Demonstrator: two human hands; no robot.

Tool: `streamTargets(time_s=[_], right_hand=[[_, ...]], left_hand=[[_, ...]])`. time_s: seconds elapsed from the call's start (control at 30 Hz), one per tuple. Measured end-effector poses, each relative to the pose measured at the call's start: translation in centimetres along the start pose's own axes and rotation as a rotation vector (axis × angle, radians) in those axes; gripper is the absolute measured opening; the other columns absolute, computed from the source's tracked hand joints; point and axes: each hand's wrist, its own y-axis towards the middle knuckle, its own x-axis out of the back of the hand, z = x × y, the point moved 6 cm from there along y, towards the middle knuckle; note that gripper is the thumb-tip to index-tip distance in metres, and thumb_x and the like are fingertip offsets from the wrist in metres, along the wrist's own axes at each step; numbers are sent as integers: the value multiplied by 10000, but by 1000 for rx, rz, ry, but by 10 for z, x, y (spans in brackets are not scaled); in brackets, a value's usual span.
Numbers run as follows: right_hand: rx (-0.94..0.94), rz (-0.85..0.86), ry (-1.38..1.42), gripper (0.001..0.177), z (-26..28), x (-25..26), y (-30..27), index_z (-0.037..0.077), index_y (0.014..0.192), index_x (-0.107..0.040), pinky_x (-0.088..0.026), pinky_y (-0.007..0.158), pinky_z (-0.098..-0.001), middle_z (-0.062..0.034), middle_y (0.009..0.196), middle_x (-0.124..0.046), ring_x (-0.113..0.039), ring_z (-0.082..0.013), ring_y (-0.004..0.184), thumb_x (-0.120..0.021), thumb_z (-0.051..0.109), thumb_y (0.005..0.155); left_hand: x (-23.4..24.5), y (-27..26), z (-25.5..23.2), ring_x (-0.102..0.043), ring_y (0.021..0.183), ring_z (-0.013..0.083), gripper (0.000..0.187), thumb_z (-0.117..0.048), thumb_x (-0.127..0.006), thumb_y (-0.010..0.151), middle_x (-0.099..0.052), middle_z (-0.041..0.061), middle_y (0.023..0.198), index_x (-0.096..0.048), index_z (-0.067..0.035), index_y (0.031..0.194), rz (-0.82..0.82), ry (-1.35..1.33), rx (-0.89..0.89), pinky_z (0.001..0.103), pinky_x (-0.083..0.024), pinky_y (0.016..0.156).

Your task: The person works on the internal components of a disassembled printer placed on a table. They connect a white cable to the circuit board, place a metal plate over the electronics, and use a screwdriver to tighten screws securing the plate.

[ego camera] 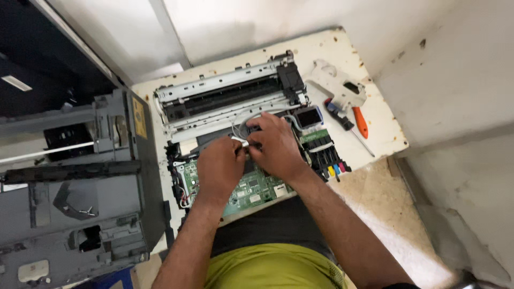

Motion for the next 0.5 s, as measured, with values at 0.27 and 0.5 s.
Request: streamTargets(time_s=[0.27,0.5], right_hand=[[-75,53,54,129,-13,-11,-1,308,839,-736,-429,1031,-656,109,1299,-663,-557,-307,1346,-801,236,753],[-153,40,91,130,-1,-3,-4,257,886,-743,-352,1064,-729,95,1326,-664,-519,-288,1392,-808,207,786]], left_hand=[[-3,0,0,-743,821,354,150,-319,-671,907,-708,84,829,-762,-200,912,-30,-18,1,482,-622,703],[9,-1,-7,-743,782,322,152,-297,-676,927,-684,75,797,-749,-166,905,-80,-1,-68,456,-630,672]])
